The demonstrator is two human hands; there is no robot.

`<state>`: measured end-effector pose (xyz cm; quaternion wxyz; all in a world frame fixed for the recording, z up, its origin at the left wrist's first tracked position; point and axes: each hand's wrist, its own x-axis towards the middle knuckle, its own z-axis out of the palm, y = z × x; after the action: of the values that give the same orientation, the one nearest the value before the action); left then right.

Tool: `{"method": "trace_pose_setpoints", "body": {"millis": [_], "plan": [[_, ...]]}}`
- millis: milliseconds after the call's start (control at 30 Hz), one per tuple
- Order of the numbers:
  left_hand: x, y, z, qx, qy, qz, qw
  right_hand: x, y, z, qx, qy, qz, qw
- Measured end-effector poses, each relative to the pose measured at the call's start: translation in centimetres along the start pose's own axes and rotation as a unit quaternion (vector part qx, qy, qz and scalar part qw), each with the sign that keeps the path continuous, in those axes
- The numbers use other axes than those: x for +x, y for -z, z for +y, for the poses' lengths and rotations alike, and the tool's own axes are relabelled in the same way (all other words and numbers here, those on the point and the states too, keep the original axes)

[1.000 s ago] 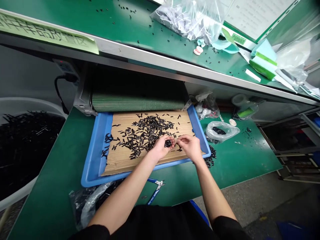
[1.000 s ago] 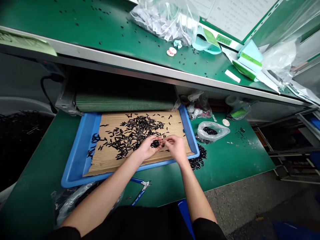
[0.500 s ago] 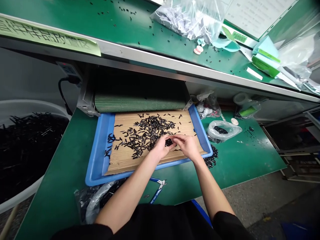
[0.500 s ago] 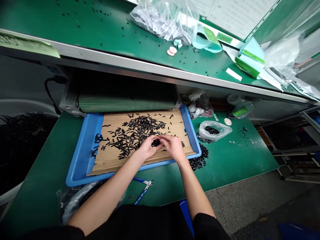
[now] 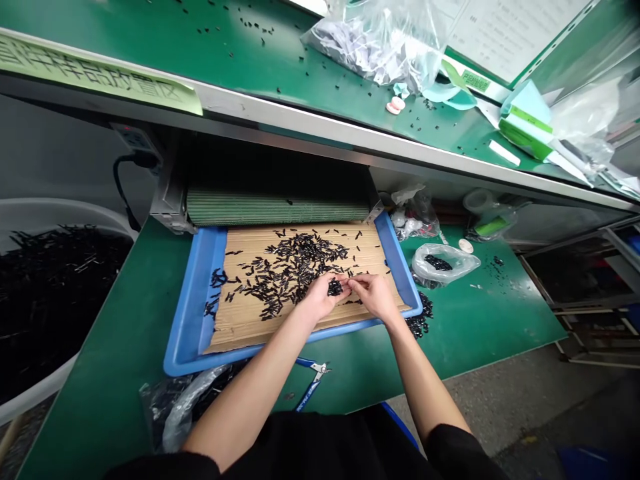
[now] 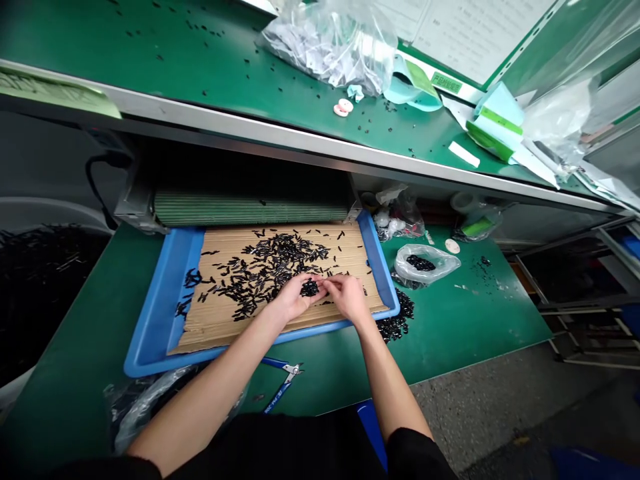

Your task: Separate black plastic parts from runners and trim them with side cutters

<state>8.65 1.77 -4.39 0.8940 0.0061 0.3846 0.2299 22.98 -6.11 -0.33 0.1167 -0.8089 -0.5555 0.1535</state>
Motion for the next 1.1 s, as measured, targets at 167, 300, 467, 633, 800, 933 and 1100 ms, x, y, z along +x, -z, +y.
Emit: {"method": "trace_pose_setpoints", "body": {"millis": [167,300,467,633,800,933,1100], "plan": [[0.2,0.0,0.3,-0.005,0.017,0.010,1.000,0.9,4.4,4.3,-0.065,-0.053,0.016,0.996],[0.2,0.0,0.4,-0.010,0.020,0.016,1.000,1.1,3.8,7.5,-0.107,-0.066,-0.053,0.991],[0.3,0.2,0.3,-0.019,0.012,0.026,0.999,0.4,1.1,8.2,-0.136,-0.073,-0.081,0.985],[0.2,0.1,0.3,-0.014,0.013,0.028,0.999,-0.2,0.4,8.1,-0.137,-0.081,-0.071,0.985],[0.0,0.1,0.3,-0.007,0.015,0.019,1.000,0.0,0.0,7.5,-0.112,-0.099,-0.051,0.987],[-0.1,0.0,0.3,-0.007,0.010,0.018,1.000,0.3,1.4,7.0,-0.072,-0.111,-0.019,0.991],[-0.1,-0.1,0.2,-0.003,0.004,0.016,1.000,0.2,4.0,6.3,-0.009,-0.104,0.011,0.994]]}}
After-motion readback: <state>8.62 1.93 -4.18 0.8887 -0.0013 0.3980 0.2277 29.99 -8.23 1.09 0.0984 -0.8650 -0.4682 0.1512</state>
